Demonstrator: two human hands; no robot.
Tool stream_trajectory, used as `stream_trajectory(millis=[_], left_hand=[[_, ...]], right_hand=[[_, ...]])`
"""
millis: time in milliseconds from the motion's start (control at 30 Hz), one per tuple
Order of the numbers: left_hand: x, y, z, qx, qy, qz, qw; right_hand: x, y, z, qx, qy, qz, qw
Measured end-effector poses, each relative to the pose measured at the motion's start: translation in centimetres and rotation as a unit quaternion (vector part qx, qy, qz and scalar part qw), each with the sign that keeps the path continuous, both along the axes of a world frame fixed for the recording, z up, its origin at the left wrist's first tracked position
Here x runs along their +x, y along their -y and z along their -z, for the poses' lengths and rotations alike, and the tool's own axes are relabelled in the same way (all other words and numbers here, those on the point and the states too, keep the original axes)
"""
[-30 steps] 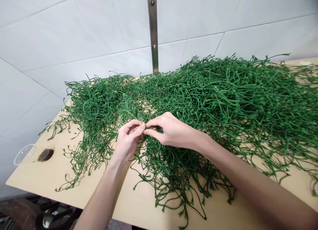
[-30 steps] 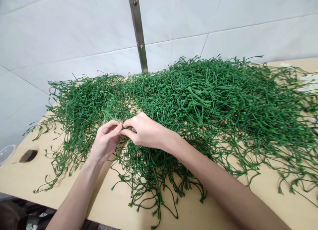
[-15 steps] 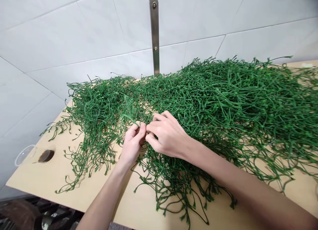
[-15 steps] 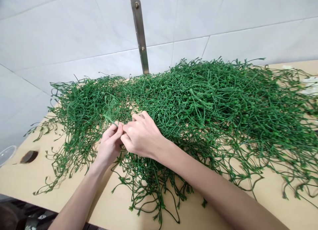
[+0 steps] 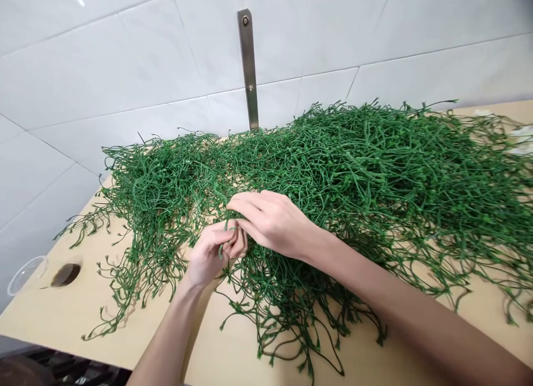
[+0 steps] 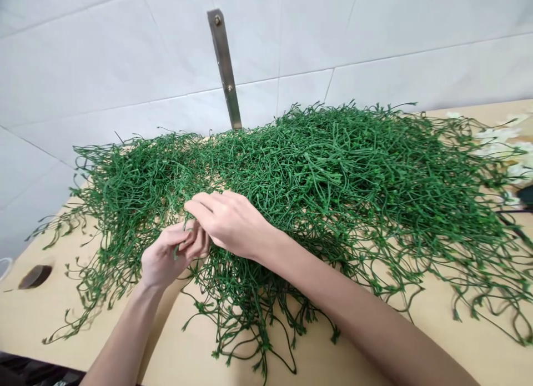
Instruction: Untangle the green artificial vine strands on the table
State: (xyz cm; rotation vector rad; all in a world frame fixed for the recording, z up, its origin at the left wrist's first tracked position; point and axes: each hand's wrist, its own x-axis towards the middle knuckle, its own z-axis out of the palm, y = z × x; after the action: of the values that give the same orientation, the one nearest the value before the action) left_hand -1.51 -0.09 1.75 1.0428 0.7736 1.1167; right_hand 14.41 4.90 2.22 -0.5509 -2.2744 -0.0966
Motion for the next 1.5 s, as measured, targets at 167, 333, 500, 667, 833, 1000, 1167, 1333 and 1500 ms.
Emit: stream_trajectory(millis=[167,333,500,667,833,1000,1167,1333,1500], left_hand=[[-0.6,0.2,-0.3,-0.044,-0.041,0.04,0.997],[-1.7,0.0,-0.2,0.08,-0.093,-0.142,0.982],[-1.5,-0.4,0.3,0.375,-0.307,-0.28,0.829],[-1.8,-0.7,0.4,0.455,-0.388,-0.257,0.759],[-1.4,-0.7,0.7,0.474,-0.422,-0.255,0.729],[-0.7,-0.3,1.0,0.403,-0.444,-0.272,0.752],[-0.4,0.1,1.3,0.295,-0.425,-0.256,0.816],[-0.5,0.0,2.3,0.258,-0.426,-0.232,0.836],[-0.1,0.1,2.2,0.229,-0.382,-0.195,0.874]], right_hand=[[-0.1,-0.4,1.0,-0.034,-0.048,-0.015,0.998],[0.7,-0.6,-0.6,-0.192,-0.122,-0.055,0.972],[0.9,-0.2,-2.3,-0.478,-0.12,-0.106,0.864],[1.3,-0.6,-2.4,-0.619,-0.163,-0.153,0.753],[1.5,-1.1,-1.8,-0.629,-0.144,-0.158,0.748],[1.5,-1.3,-1.6,-0.634,-0.096,-0.155,0.751],[1.3,-1.0,-1.5,-0.567,-0.039,-0.094,0.817],[1.1,-0.6,-1.2,-0.468,0.033,-0.082,0.879],[0.6,-0.4,-0.8,-0.418,0.026,-0.087,0.904]])
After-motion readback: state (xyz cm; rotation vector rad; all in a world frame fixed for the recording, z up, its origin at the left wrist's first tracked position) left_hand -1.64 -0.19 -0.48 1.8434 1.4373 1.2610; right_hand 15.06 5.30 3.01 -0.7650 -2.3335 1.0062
